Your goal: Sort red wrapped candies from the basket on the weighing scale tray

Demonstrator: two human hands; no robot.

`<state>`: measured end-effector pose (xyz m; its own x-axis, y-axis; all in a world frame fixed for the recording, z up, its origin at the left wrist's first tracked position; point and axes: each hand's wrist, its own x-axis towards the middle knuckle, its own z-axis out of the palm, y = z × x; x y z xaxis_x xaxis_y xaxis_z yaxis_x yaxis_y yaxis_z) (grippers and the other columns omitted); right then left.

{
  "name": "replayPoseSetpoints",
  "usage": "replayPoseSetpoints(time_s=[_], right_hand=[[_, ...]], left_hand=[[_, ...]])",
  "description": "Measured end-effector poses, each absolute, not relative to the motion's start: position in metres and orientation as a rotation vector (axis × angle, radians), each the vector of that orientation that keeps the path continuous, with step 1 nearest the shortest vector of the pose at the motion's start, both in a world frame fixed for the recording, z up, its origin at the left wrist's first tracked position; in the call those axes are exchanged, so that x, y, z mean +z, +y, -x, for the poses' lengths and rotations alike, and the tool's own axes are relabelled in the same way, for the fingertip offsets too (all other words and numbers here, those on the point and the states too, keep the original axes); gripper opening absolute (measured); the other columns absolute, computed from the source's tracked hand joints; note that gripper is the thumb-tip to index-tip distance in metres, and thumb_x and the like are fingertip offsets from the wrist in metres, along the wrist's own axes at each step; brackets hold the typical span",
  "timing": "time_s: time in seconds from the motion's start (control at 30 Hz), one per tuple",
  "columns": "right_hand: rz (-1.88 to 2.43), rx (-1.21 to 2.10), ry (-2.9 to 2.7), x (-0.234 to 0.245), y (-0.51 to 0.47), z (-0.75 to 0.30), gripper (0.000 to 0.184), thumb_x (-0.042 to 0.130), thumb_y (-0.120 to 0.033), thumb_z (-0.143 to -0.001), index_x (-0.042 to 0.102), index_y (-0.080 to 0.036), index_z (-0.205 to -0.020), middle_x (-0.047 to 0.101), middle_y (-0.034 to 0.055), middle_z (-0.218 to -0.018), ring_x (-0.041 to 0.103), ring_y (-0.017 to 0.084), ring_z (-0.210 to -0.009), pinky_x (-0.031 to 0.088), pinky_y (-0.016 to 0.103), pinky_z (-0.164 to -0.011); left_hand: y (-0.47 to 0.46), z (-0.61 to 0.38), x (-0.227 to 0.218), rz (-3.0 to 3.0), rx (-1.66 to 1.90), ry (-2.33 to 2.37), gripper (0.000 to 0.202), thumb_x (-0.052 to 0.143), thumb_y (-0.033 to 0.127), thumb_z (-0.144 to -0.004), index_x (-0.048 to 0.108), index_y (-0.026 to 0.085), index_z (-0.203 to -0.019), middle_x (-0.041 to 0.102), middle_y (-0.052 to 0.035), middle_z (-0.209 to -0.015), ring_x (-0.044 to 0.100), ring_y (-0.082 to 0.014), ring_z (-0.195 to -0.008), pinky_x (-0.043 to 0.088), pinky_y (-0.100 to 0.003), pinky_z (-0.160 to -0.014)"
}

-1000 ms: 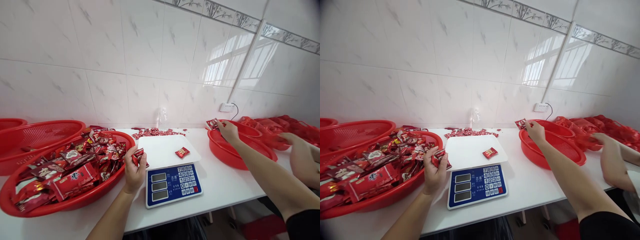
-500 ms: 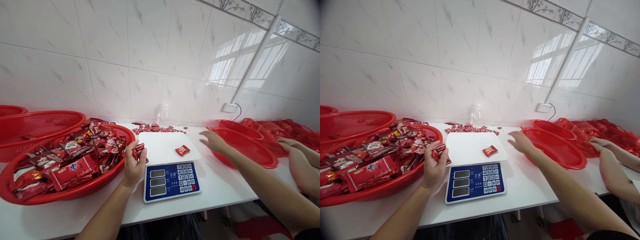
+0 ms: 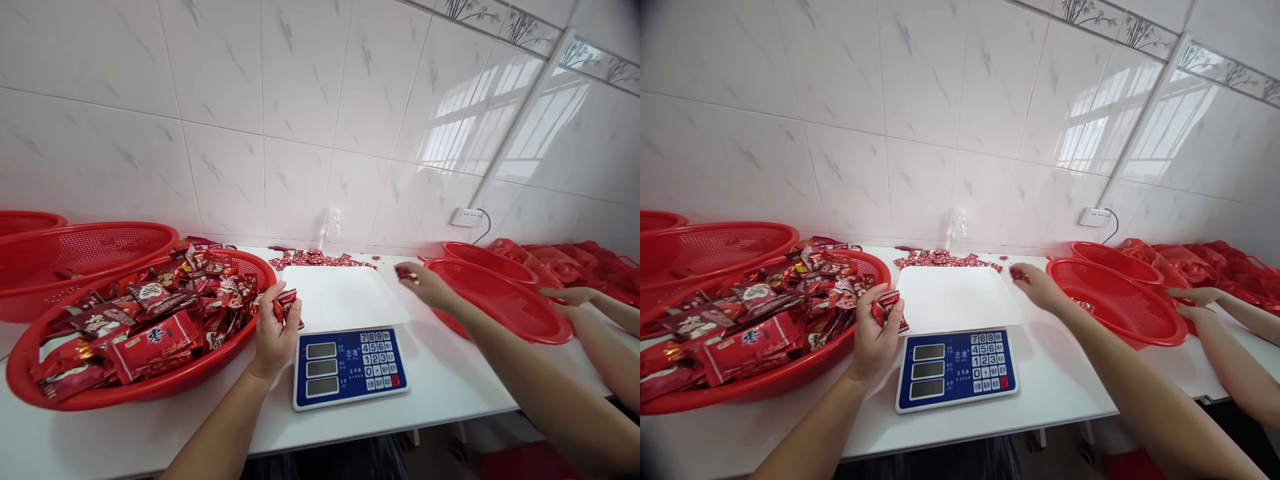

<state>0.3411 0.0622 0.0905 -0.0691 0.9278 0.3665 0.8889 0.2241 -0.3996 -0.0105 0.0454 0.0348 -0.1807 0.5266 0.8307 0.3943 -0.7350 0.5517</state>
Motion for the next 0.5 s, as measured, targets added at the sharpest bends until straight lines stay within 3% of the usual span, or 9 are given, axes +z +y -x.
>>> replayPoseSetpoints(time_s=[0.1,0.17,0.23,0.37,0.5], right_hand=[[1.807,-0.064,-1.666,0.096,0.056,-0.387,0.039,0.044,-0.03,-0.085,0.053,-0.02,-0.121,0.059,0.0166,-0.118,0.055,0.03,-0.11,0.043,0.047,-0.091],[1.869,-0.139,-1.539,0.095,0.052,-0.404,0.042,0.049,-0.031,-0.081,0.054,-0.016,-0.12,0.05,0.0244,-0.128,0.043,0.039,-0.123,0.037,0.057,-0.094],[1.862,-0.147,-1.512,0.09,0.051,-0.402,0.045,0.052,-0.033,-0.079,0.054,-0.015,-0.121,0.045,0.0261,-0.133,0.034,0.043,-0.129,0.034,0.061,-0.096],[1.637,0.007,-1.705,0.083,0.048,-0.331,0.045,0.051,-0.041,-0.084,0.05,-0.023,-0.125,0.051,0.0126,-0.131,0.053,0.028,-0.116,0.052,0.043,-0.086],[1.047,0.275,-2.085,0.093,0.023,-0.22,0.043,0.051,-0.04,-0.089,0.046,-0.028,-0.13,0.049,0.0098,-0.13,0.058,0.02,-0.101,0.056,0.039,-0.078]], left_hand=[[0.044,0.01,0.034,-1.937,2.024,1.107,0.041,0.057,0.027,-0.088,0.044,0.02,-0.126,0.057,-0.0088,-0.112,0.06,-0.0172,-0.093,0.05,-0.033,-0.085],[0.044,0.01,0.032,-1.939,1.998,1.104,0.041,0.057,0.027,-0.088,0.043,0.021,-0.127,0.058,-0.0088,-0.112,0.061,-0.0167,-0.092,0.051,-0.033,-0.084],[0.043,0.01,0.03,-1.942,1.976,1.103,0.043,0.057,0.027,-0.088,0.042,0.021,-0.128,0.058,-0.0086,-0.112,0.061,-0.015,-0.087,0.051,-0.031,-0.081],[0.042,0.009,0.028,-1.909,1.927,1.118,0.051,0.059,0.028,-0.086,0.038,0.021,-0.132,0.059,-0.0071,-0.105,0.06,-0.0112,-0.07,0.052,-0.027,-0.07],[0.04,0.009,0.027,-1.921,1.99,1.118,0.06,0.058,0.027,-0.087,0.03,0.02,-0.14,0.057,-0.0108,-0.113,0.062,-0.017,-0.09,0.052,-0.031,-0.08]])
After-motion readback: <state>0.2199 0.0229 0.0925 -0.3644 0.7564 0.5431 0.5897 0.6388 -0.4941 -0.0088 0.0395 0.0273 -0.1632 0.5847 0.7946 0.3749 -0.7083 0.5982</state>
